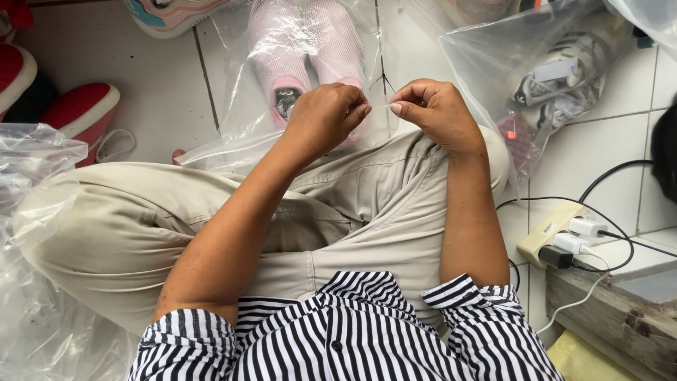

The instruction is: The person puts pink shoes into a plastic bag, seals the bag, and then repeats the process with a pair of light blue and white shoes.

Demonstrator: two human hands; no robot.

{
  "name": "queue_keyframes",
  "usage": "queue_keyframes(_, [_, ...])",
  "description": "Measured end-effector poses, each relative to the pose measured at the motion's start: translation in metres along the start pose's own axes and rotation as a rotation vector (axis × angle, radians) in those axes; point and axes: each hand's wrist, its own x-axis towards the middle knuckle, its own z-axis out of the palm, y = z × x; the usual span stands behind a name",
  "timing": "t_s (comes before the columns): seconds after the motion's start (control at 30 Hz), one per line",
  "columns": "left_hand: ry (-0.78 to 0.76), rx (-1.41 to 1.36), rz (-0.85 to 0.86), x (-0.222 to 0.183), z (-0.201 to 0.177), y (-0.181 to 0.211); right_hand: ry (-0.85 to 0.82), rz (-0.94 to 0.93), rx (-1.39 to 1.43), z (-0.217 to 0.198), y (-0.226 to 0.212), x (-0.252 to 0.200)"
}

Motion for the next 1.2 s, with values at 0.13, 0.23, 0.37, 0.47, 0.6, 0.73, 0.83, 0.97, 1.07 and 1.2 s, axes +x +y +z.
queue_keyframes(0.13, [-0.014,-0.054,0.021,-0.001,-0.006,0.009,0.002,0.008,0.037,0.001,-0.006,-0.003])
queue_keyframes(0.23, [-0.006,-0.043,0.022,0.001,0.0,0.008,-0.022,0.019,0.045,0.001,-0.01,-0.006])
queue_keyframes(0.37, [0.0,-0.041,0.034,0.0,0.004,0.008,-0.035,0.018,0.059,0.003,-0.007,-0.008])
queue_keyframes(0.47, [-0.01,-0.046,0.029,-0.001,0.003,0.009,-0.05,0.008,0.046,0.005,-0.007,-0.008])
queue_keyframes(0.6, [-0.037,-0.07,0.038,0.001,-0.001,0.011,-0.055,-0.015,0.029,0.006,-0.003,-0.006])
queue_keyframes(0.73, [-0.053,-0.073,0.037,0.001,-0.002,0.01,-0.065,-0.033,0.019,0.004,-0.003,-0.005])
queue_keyframes(0.83, [-0.055,-0.085,0.048,0.0,-0.006,0.012,-0.064,-0.05,0.015,0.003,-0.004,-0.005])
queue_keyframes(0.97, [-0.055,-0.068,0.065,-0.002,-0.006,0.014,-0.087,-0.06,0.028,0.002,-0.008,-0.007])
queue_keyframes(1.07, [-0.046,-0.054,0.075,-0.004,-0.004,0.013,-0.101,-0.065,0.035,0.002,-0.009,-0.007])
queue_keyframes(1.2, [-0.023,-0.035,0.087,-0.005,0.0,0.01,-0.105,-0.064,0.04,0.0,-0.008,-0.008])
